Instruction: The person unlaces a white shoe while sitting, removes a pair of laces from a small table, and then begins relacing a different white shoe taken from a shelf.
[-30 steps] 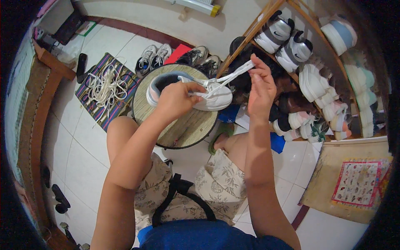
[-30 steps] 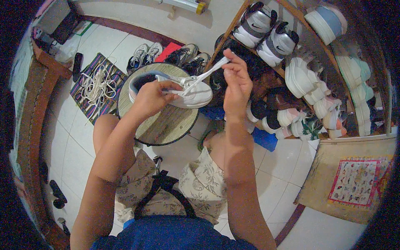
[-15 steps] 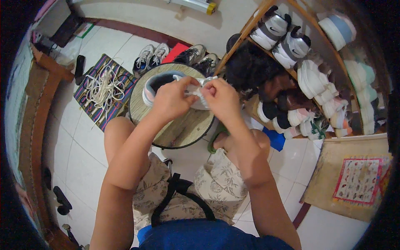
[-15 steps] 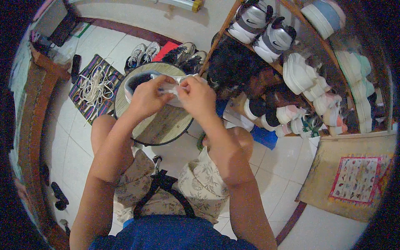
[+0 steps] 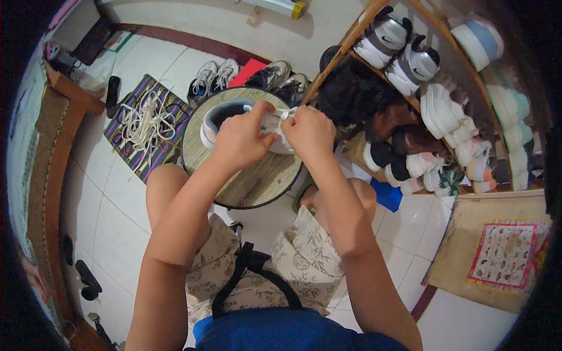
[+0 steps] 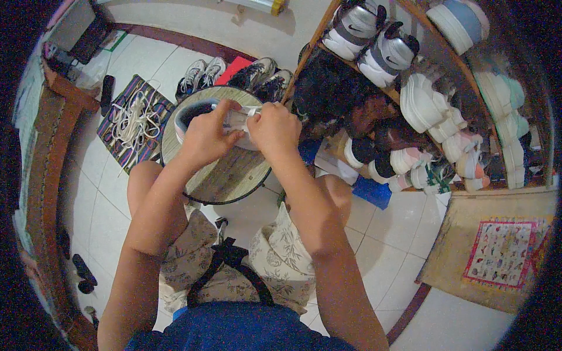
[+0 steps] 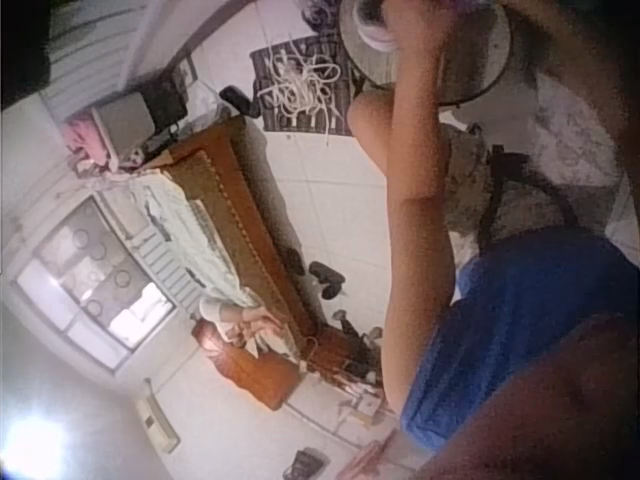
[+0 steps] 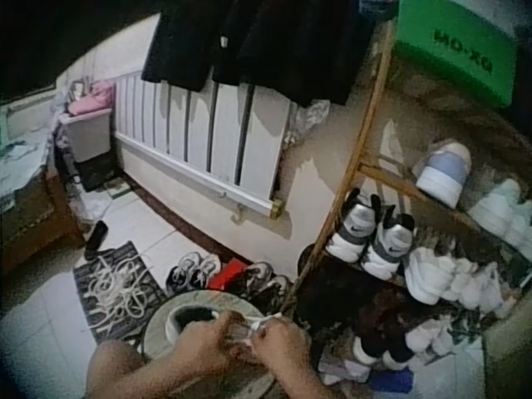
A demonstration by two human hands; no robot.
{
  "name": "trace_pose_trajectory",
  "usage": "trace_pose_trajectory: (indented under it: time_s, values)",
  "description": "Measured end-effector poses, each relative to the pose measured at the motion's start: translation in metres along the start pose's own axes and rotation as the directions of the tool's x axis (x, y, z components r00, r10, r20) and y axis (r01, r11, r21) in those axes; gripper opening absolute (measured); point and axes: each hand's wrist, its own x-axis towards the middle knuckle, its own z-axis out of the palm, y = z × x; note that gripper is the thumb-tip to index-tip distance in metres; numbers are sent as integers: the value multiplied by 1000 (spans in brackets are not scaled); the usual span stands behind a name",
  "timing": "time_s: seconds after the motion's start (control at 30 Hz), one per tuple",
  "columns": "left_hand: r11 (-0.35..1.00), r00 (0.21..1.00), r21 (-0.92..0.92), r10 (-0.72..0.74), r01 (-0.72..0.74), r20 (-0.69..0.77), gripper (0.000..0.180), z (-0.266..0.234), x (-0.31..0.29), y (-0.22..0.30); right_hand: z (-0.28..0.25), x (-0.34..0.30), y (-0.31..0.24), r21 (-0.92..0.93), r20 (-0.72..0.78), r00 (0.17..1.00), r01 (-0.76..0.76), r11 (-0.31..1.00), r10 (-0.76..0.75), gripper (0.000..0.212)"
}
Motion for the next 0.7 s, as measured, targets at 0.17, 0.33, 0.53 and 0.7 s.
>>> trace_pose_trajectory:
  time_s: [0.17,0.33,0.53,0.7]
  values:
    - [999,1000,-35,-12,11,-5,46,5,4,2,13,8,15,-34,-381,925,-9,999,-5,19]
    - [994,994,41,104,-103,-32,41,9,7,10,17,12,22,76,-467,881,-50,996,80,11]
    - [992,991,26,127,-126,-48,42,12,4,4,29,22,48,482,-302,910,-110,869,283,11]
    - [991,988,28,132,-130,-82,46,12,2,-2,17,18,35,839,-22,985,-75,539,171,12]
